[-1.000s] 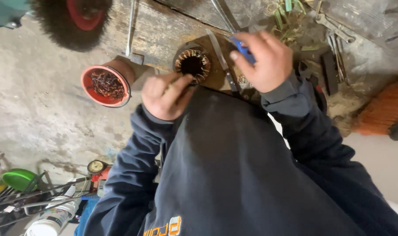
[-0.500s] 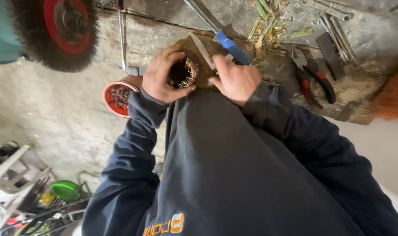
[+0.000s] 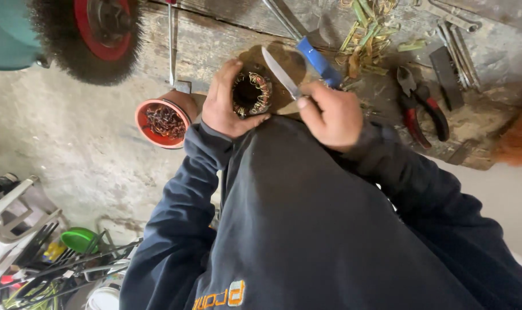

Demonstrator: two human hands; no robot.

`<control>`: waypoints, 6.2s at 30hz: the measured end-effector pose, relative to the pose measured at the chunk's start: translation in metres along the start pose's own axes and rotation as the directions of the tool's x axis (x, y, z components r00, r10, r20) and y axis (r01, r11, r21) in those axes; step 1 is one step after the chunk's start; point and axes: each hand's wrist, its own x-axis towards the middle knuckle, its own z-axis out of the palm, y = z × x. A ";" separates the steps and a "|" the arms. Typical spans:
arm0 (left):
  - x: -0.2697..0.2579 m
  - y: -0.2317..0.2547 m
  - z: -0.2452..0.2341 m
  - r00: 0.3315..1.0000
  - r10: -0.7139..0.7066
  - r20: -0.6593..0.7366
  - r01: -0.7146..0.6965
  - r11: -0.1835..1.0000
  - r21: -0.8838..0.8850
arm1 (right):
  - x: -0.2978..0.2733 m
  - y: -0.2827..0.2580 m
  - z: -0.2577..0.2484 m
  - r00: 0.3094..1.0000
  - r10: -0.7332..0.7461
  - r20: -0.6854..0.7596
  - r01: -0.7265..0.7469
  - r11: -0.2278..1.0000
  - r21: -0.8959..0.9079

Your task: The person uses a knife and a screwdriver to scrape and pry copper wire from a cylindrical metal component on a wooden workbench. They pull the wire out by hand and place it into a red bucket.

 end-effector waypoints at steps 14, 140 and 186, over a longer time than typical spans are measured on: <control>0.001 -0.018 0.003 0.994 0.086 -0.071 -0.095 0.986 -0.134 | 0.027 0.021 0.044 0.979 0.175 0.109 -0.206 0.835 0.510; -0.001 0.020 -0.047 0.733 0.238 0.637 0.594 0.233 -0.770 | -0.008 -0.093 -0.008 0.953 -0.082 0.291 0.143 0.970 -0.195; -0.037 0.004 -0.046 0.771 0.029 0.636 0.630 0.115 -0.768 | -0.025 -0.051 0.007 0.923 -0.051 0.382 0.057 0.998 -0.005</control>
